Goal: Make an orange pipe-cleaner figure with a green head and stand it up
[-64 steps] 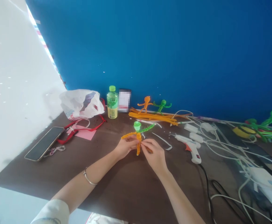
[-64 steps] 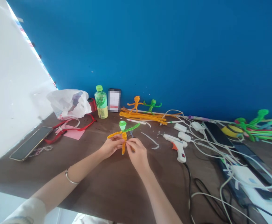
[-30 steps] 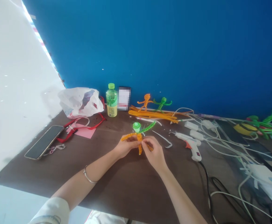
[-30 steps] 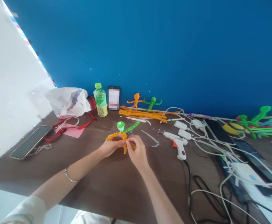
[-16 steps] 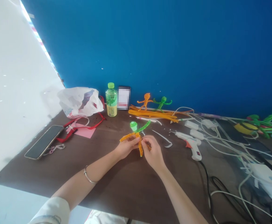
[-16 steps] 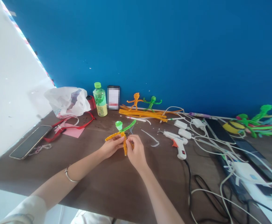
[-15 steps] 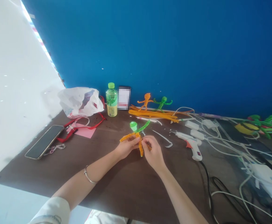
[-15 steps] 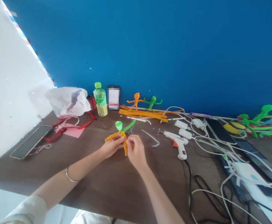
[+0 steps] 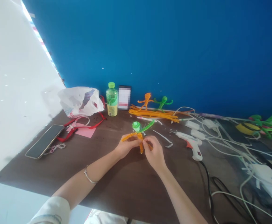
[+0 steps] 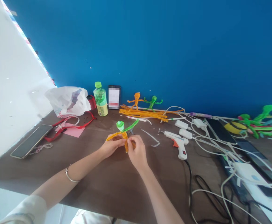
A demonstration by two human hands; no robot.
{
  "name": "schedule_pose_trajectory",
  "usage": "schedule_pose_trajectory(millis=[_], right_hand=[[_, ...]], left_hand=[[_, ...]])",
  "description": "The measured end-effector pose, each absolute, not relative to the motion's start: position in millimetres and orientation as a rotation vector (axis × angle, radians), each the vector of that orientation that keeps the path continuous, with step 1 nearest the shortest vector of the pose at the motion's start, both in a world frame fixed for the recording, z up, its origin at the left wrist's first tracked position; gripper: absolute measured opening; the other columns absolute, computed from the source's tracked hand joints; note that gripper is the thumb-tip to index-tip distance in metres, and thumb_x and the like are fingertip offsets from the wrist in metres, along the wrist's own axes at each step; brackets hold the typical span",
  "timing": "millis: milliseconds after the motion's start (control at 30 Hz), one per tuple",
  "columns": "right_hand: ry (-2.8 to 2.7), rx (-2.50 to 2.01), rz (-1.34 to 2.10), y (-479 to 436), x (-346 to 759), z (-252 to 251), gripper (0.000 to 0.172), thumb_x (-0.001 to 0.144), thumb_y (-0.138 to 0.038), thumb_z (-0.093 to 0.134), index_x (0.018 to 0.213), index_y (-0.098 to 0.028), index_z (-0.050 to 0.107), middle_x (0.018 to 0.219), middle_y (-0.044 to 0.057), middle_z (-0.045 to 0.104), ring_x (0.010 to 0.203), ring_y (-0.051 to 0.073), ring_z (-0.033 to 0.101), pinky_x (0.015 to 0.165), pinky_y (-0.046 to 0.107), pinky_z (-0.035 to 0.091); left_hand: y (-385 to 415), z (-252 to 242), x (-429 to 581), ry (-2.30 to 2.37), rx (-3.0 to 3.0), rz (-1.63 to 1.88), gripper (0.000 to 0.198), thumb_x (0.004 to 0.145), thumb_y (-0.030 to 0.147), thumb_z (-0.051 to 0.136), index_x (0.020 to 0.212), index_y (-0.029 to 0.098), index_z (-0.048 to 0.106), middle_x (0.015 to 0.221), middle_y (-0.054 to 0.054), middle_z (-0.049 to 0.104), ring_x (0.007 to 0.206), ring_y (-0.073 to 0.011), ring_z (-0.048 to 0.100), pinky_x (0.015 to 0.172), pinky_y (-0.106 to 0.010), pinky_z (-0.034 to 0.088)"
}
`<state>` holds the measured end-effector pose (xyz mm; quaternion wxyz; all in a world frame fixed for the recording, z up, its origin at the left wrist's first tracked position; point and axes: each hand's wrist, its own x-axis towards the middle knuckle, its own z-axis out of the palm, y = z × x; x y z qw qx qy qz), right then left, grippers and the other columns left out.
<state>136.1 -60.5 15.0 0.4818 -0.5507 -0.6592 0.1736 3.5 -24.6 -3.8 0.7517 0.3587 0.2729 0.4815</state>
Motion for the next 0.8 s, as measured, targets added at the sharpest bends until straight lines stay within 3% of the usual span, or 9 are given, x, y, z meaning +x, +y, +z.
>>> schedule_pose_trajectory(millis=[200,600,800], right_hand=[[-1.608,-1.298,0.393,-63.7,135.8,18.2,0.003,0.078,-0.019,0.051,0.077,-0.020,0.053,0.083,0.005,0.057,0.080,0.017,0.055,0.071,0.029,0.047],[-1.636,-1.239,0.421,-62.2,140.0,21.1,0.003,0.077,-0.022,0.055,0.075,-0.020,0.057,0.086,0.005,0.057,0.083,0.017,0.056,0.073,0.029,0.048],[-1.619,-1.289,0.521,-58.9,141.2,21.1,0.011,0.079,-0.026,0.053,0.070,-0.020,0.053,0.082,0.004,0.057,0.078,0.016,0.055,0.067,0.027,0.045]], left_hand=[[-24.2,-6.0,3.3,0.628,0.801,1.045,0.026,0.058,0.023,0.075,0.082,0.014,0.068,0.081,-0.004,0.065,0.079,-0.0170,0.060,0.078,-0.035,0.047],[-25.2,-4.8,2.7,0.594,0.845,1.040,0.024,0.061,0.023,0.073,0.083,0.013,0.068,0.081,-0.005,0.065,0.077,-0.0156,0.060,0.075,-0.032,0.047],[-26.6,-2.5,4.0,0.588,0.809,1.025,0.021,0.060,0.020,0.074,0.079,0.012,0.067,0.078,-0.005,0.065,0.074,-0.0151,0.060,0.075,-0.032,0.048]])
